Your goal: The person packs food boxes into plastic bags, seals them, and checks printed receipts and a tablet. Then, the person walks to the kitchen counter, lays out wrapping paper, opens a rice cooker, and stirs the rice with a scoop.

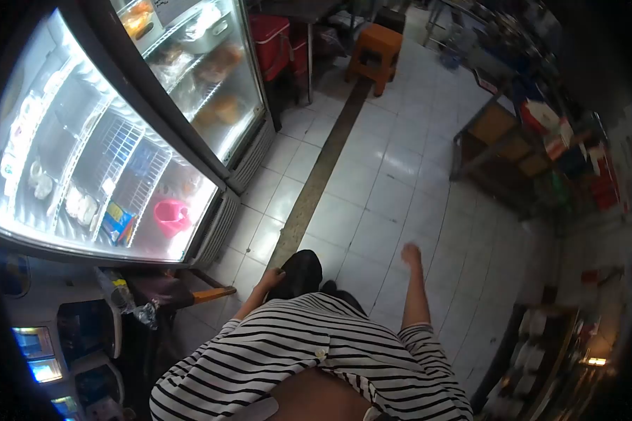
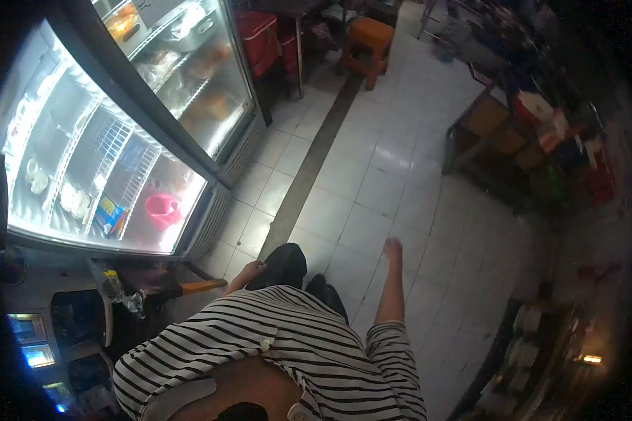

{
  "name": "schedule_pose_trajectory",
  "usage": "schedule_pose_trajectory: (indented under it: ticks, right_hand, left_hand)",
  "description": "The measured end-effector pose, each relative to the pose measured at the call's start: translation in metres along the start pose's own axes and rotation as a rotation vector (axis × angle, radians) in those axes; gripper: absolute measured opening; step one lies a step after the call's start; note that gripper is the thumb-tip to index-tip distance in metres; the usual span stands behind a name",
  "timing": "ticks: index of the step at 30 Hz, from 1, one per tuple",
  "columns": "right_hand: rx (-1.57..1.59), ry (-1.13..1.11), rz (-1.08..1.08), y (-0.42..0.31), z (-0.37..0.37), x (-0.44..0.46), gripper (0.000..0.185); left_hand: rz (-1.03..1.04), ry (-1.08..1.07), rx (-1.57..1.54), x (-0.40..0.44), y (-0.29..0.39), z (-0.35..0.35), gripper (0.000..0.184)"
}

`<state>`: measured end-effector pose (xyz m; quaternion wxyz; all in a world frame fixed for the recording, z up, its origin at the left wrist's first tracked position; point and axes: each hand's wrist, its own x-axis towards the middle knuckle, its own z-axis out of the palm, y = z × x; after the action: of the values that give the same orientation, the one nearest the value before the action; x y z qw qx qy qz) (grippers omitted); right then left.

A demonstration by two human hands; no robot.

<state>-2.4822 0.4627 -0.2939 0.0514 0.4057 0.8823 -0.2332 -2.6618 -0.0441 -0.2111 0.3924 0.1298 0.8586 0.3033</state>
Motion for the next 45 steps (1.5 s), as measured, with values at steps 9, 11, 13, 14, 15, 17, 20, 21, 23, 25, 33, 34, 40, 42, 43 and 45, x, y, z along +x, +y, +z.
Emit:
schedule_pose_trajectory:
  ticks: [9,11,13,14,15,17,20,21,23,25,33,34,40,42,43,45]
  right_hand:
    - [0.98,-0.107,0.012,-0.2,-0.136,0.299,0.028]
    - [1.274,-0.593,0.137,-0.119,-0.043,0.326,0.021]
    - [0.568,-0.724,0.219,-0.114,-0.047,0.295,0.021]
    - [0.362,-0.783,0.259,-0.105,-0.053,0.291,0.021]
    - [0.31,-0.823,0.288,-0.104,-0.059,0.299,0.021]
    - [0.255,-0.877,0.328,-0.111,-0.073,0.339,0.021]
    - [0.205,-0.88,0.338,-0.132,-0.092,0.441,0.021]
    - [0.196,-0.864,0.334,-0.139,-0.099,0.479,0.022]
    - [0.178,-0.817,0.296,-0.163,-0.115,0.563,0.022]
    - [0.141,-0.741,0.209,-0.195,-0.127,0.659,0.022]
    - [0.971,-0.739,-0.074,-0.489,-0.193,0.989,0.019]
    - [0.917,-0.709,-0.262,-0.512,-0.196,0.996,0.021]
    - [0.335,-0.789,-0.297,-0.546,-0.21,0.991,0.02]
    - [0.174,-0.974,-0.124,-0.502,-0.18,1.012,0.016]
    - [0.144,-1.068,-0.037,-0.475,-0.174,1.02,0.016]
    - [-0.035,-1.071,-0.021,-0.455,-0.177,1.025,0.015]
  left_hand:
    - [0.197,0.259,-0.229,0.33,0.109,-0.128,0.031]
    - [0.189,0.583,-0.357,0.387,0.204,-0.208,0.033]
    - [0.251,0.52,-0.794,0.42,0.296,-0.296,0.026]
    - [0.323,0.501,-0.835,0.446,0.326,-0.337,0.023]
    - [0.342,0.549,-0.832,0.47,0.352,-0.374,0.024]
    - [0.306,0.522,-1.073,0.527,0.378,-0.448,0.02]
    - [0.347,1.393,0.188,0.582,0.422,-0.513,0.019]
    - [0.362,1.337,0.22,0.598,0.442,-0.521,0.021]
    - [0.395,1.2,0.304,0.628,0.474,-0.542,0.024]
    - [0.334,1.054,0.429,0.675,0.49,-0.563,0.032]
    - [0.284,0.977,0.799,0.802,0.513,-0.635,0.053]
    - [0.283,0.915,0.834,0.808,0.507,-0.644,0.055]
    - [0.254,0.558,0.826,0.792,0.533,-0.682,0.066]
    - [0.332,0.598,0.819,0.791,0.537,-0.692,0.063]
    - [0.377,0.614,0.808,0.791,0.542,-0.694,0.062]
    - [0.322,0.555,0.78,0.782,0.56,-0.707,0.056]
